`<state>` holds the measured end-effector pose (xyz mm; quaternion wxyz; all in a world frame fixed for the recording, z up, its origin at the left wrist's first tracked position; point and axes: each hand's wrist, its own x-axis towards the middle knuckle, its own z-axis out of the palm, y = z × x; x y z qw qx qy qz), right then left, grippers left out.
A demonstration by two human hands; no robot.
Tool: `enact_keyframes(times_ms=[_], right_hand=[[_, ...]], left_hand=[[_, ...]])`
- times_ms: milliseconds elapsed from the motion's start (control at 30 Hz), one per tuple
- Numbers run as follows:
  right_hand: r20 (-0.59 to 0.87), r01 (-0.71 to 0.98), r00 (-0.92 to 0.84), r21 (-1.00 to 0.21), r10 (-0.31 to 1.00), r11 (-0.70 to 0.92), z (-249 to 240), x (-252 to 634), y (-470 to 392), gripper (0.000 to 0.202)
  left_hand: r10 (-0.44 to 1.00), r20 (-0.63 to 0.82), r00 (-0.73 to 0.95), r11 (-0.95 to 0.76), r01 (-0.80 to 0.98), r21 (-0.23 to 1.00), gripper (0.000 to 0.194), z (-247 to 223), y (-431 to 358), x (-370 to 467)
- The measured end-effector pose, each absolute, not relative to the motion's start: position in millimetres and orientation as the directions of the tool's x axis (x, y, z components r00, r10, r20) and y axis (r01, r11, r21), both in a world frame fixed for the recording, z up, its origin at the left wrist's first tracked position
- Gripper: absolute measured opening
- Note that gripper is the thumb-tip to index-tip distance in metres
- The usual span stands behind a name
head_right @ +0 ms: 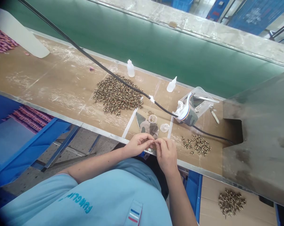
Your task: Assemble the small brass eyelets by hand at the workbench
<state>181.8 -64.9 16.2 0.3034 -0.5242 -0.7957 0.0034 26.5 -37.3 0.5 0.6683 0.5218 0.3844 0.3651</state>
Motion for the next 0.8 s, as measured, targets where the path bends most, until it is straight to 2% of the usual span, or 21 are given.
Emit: enact_keyframes(times_ms=[167, 367, 633, 800], right_hand=[[0.492, 0.848, -0.295, -0.261, 0.819, 0.462, 16, 182, -67, 0.008], [0.458, 0.832, -0.259, -0.342, 0.851, 0.437, 12, 181, -67, 0.007], [0.431, 0.754, -0.143, -0.535, 0.891, 0.38, 6, 177, -68, 0.009], [0.425, 0.745, -0.077, -0.577, 0.902, 0.336, 6, 178, -67, 0.008]], left_hand=[[0.91, -0.055, 0.411, 0.064, -0.009, 0.998, 0.016, 0, -37, 27], [0.918, 0.002, 0.397, -0.022, 0.046, 0.999, 0.016, -1, -38, 26], [0.914, -0.032, 0.404, 0.023, 0.028, 0.999, 0.019, -3, -38, 27], [0.909, -0.089, 0.407, 0.1, -0.007, 0.995, 0.019, -3, -37, 29]])
